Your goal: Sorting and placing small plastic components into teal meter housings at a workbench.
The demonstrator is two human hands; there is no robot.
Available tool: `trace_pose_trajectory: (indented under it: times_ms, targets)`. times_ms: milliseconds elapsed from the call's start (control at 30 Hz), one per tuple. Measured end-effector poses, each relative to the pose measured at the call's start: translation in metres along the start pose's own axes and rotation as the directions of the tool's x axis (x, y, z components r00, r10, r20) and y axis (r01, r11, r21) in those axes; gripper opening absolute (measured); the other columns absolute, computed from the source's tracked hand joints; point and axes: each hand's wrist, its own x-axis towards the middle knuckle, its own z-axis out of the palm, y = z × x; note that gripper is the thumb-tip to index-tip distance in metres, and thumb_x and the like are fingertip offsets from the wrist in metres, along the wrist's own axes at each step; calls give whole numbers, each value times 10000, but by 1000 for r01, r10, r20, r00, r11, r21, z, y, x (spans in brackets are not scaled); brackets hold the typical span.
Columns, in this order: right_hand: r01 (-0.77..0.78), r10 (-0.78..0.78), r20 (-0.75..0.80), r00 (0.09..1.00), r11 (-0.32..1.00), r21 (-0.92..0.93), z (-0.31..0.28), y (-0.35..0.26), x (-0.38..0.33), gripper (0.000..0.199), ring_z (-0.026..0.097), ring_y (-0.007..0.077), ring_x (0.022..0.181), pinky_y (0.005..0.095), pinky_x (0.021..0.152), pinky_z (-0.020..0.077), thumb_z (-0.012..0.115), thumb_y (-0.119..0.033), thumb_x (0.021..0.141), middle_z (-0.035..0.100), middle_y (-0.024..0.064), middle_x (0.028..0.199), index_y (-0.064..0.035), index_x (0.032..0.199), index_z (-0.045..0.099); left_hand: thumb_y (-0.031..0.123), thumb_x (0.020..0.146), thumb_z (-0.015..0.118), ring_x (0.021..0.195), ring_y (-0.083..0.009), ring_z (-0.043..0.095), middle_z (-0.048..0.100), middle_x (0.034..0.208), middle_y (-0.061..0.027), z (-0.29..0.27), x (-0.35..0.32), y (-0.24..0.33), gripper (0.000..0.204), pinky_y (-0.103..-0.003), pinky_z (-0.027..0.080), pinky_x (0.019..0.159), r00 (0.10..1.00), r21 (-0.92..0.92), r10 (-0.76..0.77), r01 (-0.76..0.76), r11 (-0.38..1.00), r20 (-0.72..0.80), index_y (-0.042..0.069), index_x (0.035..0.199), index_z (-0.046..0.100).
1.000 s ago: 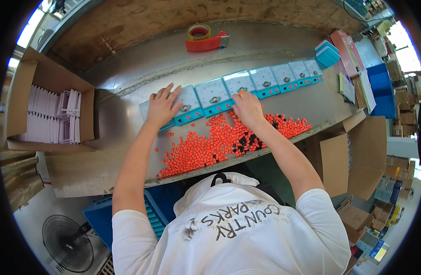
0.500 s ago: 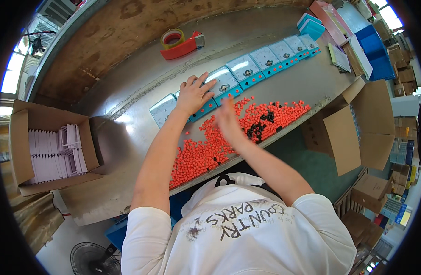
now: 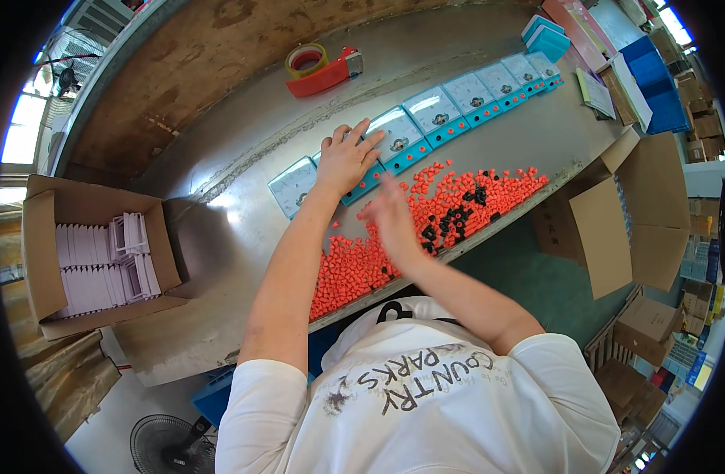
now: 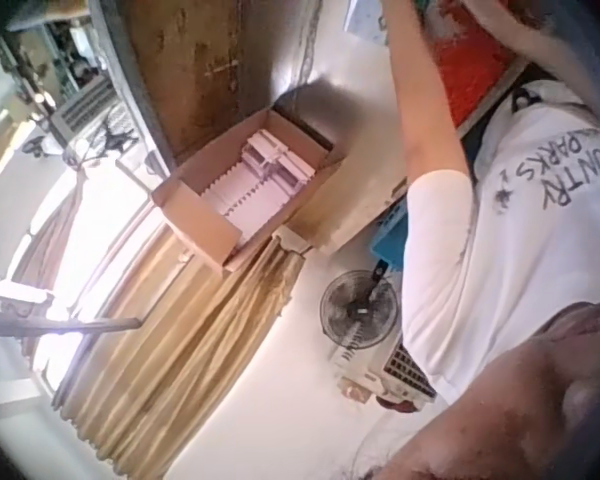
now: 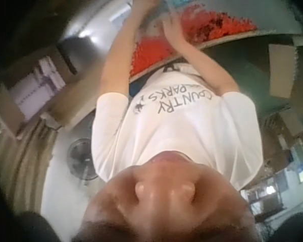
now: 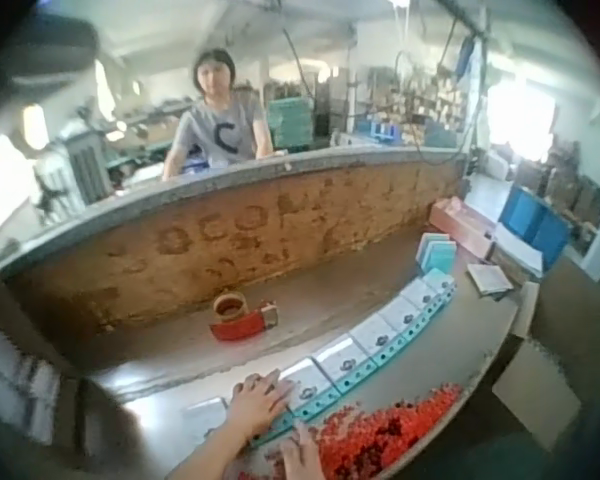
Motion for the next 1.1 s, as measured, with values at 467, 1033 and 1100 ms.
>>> trace_pose_trajectory:
  times_ms: [467, 1033, 1100]
  targets:
    - [103, -69, -300, 952, 989, 101, 3, -1, 19, 557, 504, 150, 922, 306, 809, 449, 382, -225, 949, 441, 110, 1142, -6, 1402, 145, 359, 843, 543, 1267, -297, 340, 341, 1402, -106, -33, -49, -52, 505, -459, 290, 1017, 997, 28, 72, -72, 997, 6, 233, 1319, 433]
    - [362, -326, 172, 930, 896, -258, 104, 65, -50, 648, 395, 269, 1164, 365, 968, 342, 483, -152, 900, 327, 216, 1310, 28, 1405, 120, 371, 875, 493, 1243, -251, 387, 372, 1387, -74, -25, -63, -48, 488, -418, 298, 1028, 999, 0, -17, 17, 1000, 33, 173, 1315, 423]
    - [56, -55, 45, 997, 998, -3, 78, 25, -25, 661, 282, 304, 1285, 355, 1042, 264, 491, -151, 899, 246, 243, 1384, 23, 1408, 106, 371, 877, 489, 1243, -250, 386, 372, 1387, -73, -26, -65, -50, 484, -422, 297, 1028, 999, 11, -28, 27, 1000, 32, 175, 1315, 423]
